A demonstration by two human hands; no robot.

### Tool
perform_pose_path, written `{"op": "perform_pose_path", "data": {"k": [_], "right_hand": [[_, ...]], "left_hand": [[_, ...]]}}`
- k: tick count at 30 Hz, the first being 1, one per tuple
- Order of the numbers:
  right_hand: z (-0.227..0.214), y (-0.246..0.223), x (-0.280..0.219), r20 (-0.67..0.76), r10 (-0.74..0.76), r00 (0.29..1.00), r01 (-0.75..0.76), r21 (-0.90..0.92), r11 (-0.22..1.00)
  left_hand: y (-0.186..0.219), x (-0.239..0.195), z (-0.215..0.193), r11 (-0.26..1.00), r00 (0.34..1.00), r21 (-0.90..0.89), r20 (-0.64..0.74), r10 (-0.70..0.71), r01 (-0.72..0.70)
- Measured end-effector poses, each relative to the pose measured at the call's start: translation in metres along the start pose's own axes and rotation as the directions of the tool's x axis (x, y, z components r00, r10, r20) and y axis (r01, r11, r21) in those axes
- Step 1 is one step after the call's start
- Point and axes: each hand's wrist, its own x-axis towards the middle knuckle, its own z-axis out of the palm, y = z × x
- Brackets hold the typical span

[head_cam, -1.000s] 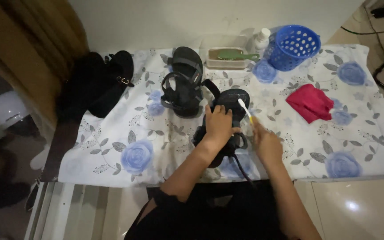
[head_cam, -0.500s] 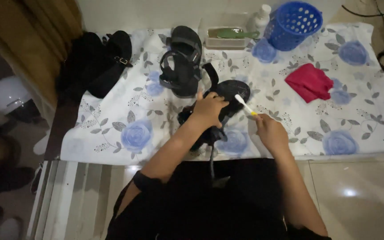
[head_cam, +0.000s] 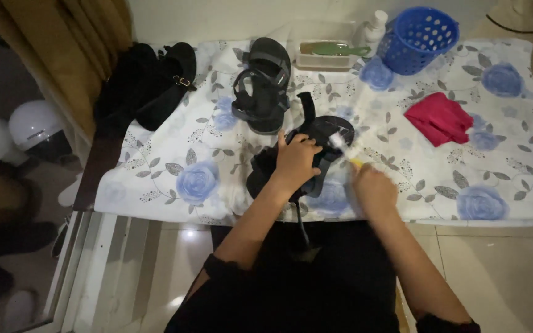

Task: The person scrubs a black sandal with a toothbrush, focusing on the straps and upper surface. They reposition the sandal to access different areas and continue scrubbing throughout the clip.

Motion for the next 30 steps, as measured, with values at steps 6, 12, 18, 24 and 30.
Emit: {"op": "perform_pose_path", "data": {"k": [6, 12, 18, 24, 30], "right_hand": [[0.004, -0.011, -0.011, 0.067, -0.068, 0.995, 0.063, 0.074, 0.995], [-0.014, -0.006, 0.015, -0.011, 0.055, 0.998, -0.054, 0.088, 0.995], [0.011, -0.022, 0.009, 0.141, 0.128, 0.982, -0.139, 0.074, 0.987], [0.03, -0.013, 0.054, 0.131, 0.158, 0.979, -0.169, 0.081, 0.982], [0.014, -0.014, 0.028, 0.22, 0.217, 0.951, -0.231, 0.036, 0.972]], "left_hand": [[-0.004, 0.001, 0.006, 1.0, 0.999, 0.016, -0.046, 0.024, -0.024], [-0.004, 0.005, 0.011, 0.998, 0.998, 0.055, -0.056, -0.015, 0.018], [-0.011, 0.018, 0.027, 0.995, 0.999, 0.101, -0.051, -0.003, 0.008], [-0.002, 0.007, 0.009, 0.999, 0.996, 0.052, -0.095, -0.005, 0.01], [-0.003, 0.01, 0.014, 0.999, 0.988, 0.044, -0.154, 0.018, -0.011]]}}
